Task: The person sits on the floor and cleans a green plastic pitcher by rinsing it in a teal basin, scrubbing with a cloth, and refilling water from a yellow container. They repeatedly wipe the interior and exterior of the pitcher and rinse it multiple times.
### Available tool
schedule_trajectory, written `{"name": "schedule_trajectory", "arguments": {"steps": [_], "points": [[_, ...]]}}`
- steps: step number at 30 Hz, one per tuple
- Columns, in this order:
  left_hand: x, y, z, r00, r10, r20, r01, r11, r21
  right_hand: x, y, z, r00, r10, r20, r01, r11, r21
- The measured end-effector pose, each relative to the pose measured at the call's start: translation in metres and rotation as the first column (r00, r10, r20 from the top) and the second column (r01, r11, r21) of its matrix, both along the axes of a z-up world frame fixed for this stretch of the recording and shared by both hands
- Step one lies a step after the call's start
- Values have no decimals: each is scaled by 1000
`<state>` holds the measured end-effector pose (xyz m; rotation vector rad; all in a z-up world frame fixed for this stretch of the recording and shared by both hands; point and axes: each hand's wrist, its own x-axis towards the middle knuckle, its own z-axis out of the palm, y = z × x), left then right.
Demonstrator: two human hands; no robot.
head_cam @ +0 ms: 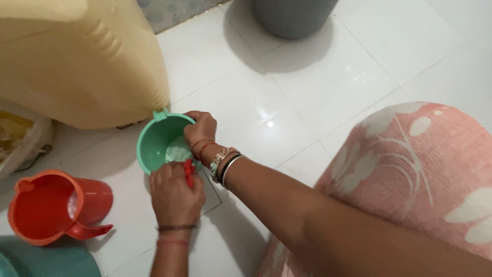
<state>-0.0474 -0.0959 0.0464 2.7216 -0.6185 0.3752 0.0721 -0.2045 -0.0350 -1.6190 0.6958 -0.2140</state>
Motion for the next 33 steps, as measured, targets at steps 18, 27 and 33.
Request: {"name": "schedule_trajectory", "arguments": {"steps": [18, 27, 33], "points": [[48, 38, -13, 805, 379, -457, -560, 740, -372, -4, 4, 9, 977, 212, 25, -208, 972, -106], [167, 46, -53, 987, 125, -101, -80, 927, 367, -4, -9, 18, 936, 352, 15, -338, 908, -247], [172, 53, -54, 970, 132, -205, -82, 969, 235, -7, -7, 24, 943, 314, 112, -300, 945, -127]]}}
